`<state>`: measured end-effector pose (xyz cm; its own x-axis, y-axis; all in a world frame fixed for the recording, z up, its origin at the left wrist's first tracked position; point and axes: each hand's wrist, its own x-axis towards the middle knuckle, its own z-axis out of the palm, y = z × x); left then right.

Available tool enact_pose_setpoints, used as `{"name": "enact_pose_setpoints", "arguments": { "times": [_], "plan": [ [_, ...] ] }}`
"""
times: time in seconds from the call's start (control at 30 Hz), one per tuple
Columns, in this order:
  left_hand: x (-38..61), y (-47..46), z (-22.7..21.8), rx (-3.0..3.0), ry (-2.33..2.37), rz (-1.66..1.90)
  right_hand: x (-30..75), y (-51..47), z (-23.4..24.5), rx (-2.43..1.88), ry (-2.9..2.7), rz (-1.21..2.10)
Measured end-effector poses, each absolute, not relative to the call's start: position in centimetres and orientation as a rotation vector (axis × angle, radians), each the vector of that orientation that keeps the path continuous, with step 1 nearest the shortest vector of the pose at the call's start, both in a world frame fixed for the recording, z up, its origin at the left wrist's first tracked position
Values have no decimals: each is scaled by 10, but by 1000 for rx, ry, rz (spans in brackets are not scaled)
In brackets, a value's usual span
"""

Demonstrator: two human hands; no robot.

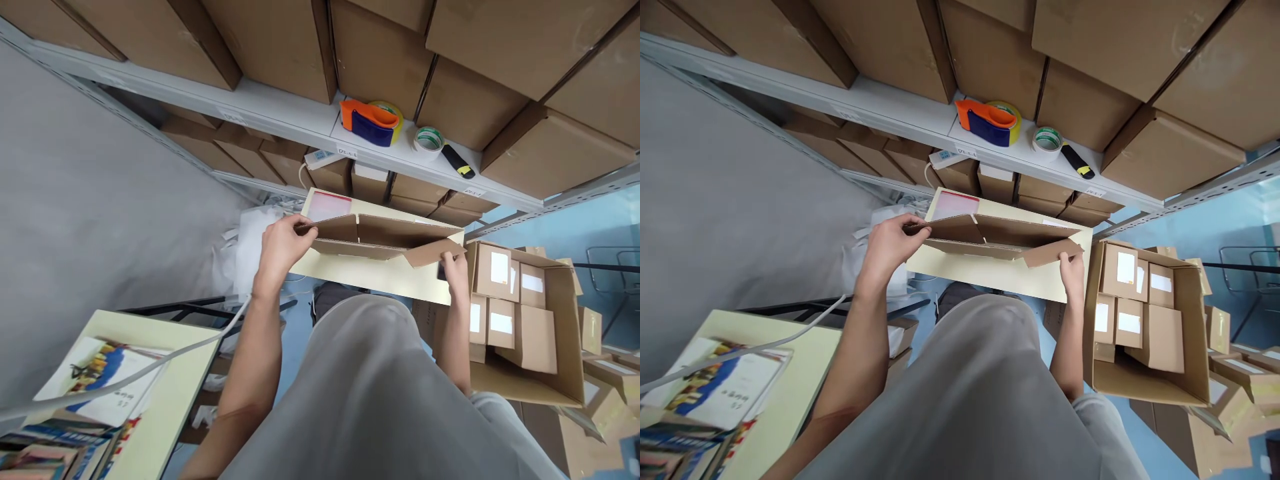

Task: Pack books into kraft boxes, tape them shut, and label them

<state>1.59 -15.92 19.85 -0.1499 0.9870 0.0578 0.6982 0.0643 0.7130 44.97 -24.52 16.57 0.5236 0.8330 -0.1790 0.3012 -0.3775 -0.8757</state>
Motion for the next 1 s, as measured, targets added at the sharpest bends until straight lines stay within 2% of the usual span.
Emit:
{"name": "enact_pose_setpoints", "arguments": {
  "times": [0.13, 0.4, 0.57, 0.73, 1.0],
  "plan": [
    [16, -162, 219, 1642, 1924, 826, 440, -248, 193, -2053, -822, 832],
    [41, -186, 256, 1680, 2139, 753, 405, -254, 269, -2149, -1473, 610],
    [49, -194, 240, 1792, 2044, 734, 383, -226, 263, -2312, -1694, 319],
    [65, -201, 229, 1857, 1968, 753, 371, -218, 246, -2454, -1779, 245],
    [78, -206, 218, 1917, 1879, 789, 391, -237, 249, -2434, -1737, 135]
  ]
}}
